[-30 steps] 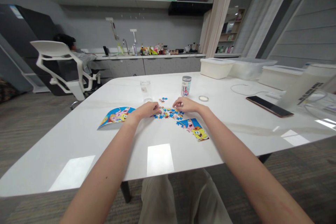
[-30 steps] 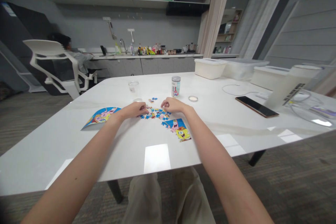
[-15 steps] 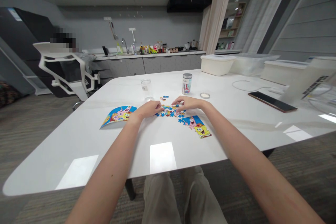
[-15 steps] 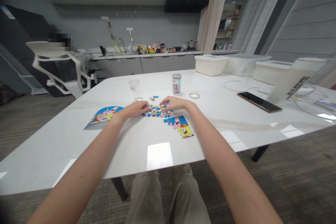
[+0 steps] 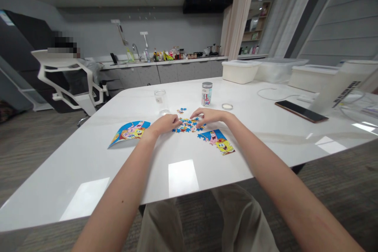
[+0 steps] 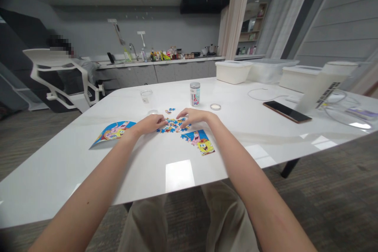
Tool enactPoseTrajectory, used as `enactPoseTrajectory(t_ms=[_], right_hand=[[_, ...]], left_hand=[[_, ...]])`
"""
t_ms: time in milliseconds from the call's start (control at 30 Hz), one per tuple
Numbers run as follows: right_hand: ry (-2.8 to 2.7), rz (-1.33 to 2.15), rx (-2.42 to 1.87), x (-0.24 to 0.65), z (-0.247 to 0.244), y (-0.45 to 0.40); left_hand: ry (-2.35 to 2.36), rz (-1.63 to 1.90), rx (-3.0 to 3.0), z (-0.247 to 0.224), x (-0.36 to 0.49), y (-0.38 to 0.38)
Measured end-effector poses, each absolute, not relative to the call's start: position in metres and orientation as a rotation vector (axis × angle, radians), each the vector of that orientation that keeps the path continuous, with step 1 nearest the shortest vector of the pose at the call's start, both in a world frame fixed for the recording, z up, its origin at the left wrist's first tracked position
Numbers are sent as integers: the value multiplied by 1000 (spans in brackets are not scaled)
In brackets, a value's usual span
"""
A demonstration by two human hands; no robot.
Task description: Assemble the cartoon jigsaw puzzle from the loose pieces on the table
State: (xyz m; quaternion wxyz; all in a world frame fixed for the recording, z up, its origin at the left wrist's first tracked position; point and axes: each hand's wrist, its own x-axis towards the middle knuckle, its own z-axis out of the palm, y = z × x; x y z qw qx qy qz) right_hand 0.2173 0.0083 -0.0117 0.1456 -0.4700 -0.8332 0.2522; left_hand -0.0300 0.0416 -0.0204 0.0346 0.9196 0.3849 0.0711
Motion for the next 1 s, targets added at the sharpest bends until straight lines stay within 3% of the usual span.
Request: enactPoseTrajectory(t_ms=[233, 700, 1000], right_hand=[[-2286, 782, -1388, 214, -13, 11], [-2327, 406, -1371, 216, -26, 21], [-2313, 414, -1382, 215, -22, 21]], left_hand=[[1201, 197, 2830, -21, -28, 42], [1203, 203, 2825, -21, -26, 39], [1195, 209, 2826, -23, -25, 39]])
